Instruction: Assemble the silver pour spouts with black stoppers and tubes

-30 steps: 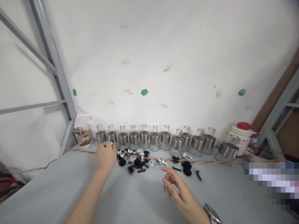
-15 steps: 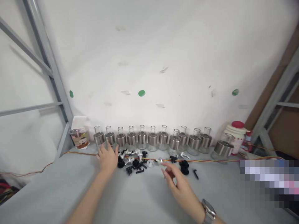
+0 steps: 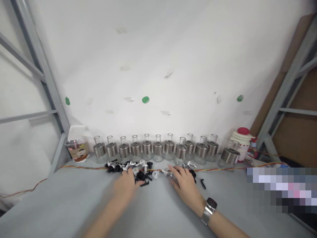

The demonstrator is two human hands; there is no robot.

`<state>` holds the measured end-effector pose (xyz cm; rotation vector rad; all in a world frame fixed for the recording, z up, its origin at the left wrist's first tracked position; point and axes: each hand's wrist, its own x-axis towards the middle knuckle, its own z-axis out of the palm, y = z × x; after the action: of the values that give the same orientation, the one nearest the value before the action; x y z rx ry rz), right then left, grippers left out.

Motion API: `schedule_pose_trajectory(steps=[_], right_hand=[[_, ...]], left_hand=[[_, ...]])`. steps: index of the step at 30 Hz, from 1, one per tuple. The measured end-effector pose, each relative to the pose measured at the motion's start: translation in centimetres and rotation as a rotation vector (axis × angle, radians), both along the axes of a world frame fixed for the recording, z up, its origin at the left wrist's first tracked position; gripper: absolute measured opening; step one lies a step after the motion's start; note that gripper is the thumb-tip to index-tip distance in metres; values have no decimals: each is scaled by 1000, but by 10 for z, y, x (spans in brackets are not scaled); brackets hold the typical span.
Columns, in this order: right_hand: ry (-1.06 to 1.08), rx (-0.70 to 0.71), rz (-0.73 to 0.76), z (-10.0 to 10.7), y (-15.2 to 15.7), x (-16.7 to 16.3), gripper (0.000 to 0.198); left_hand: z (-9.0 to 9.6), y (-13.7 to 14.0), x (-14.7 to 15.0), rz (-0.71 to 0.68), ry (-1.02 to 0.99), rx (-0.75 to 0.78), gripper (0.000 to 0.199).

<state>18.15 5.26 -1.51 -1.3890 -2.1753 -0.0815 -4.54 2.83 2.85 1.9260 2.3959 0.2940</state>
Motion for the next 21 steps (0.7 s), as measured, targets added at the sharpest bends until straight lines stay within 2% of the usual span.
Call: schedule_pose_trajectory(steps=[2, 5, 8, 11, 14, 18, 21], right_hand=[[-18, -6, 75, 1, -1, -2, 46], [-7, -14, 124, 0, -1, -6, 39], [24, -18, 107, -1, -1, -7, 29], [82, -42, 102, -2, -1, -6, 30], [267, -107, 121, 0, -1, -3, 32], [632, -298, 242, 6, -9, -3, 34], [682, -367, 360, 13, -20, -8, 39]], left_hand=[[-2, 0, 0, -41, -34, -5, 35], [-6, 1, 0, -100, -106, 22, 23], [-7, 3, 1, -141, -202, 116, 24], [-8, 4, 6, -209, -346, 243, 30], [-12, 6, 12, -325, -527, 284, 30], [-19, 4, 19, -473, -719, 222, 39], [-20, -1, 24, -541, -867, 200, 46]])
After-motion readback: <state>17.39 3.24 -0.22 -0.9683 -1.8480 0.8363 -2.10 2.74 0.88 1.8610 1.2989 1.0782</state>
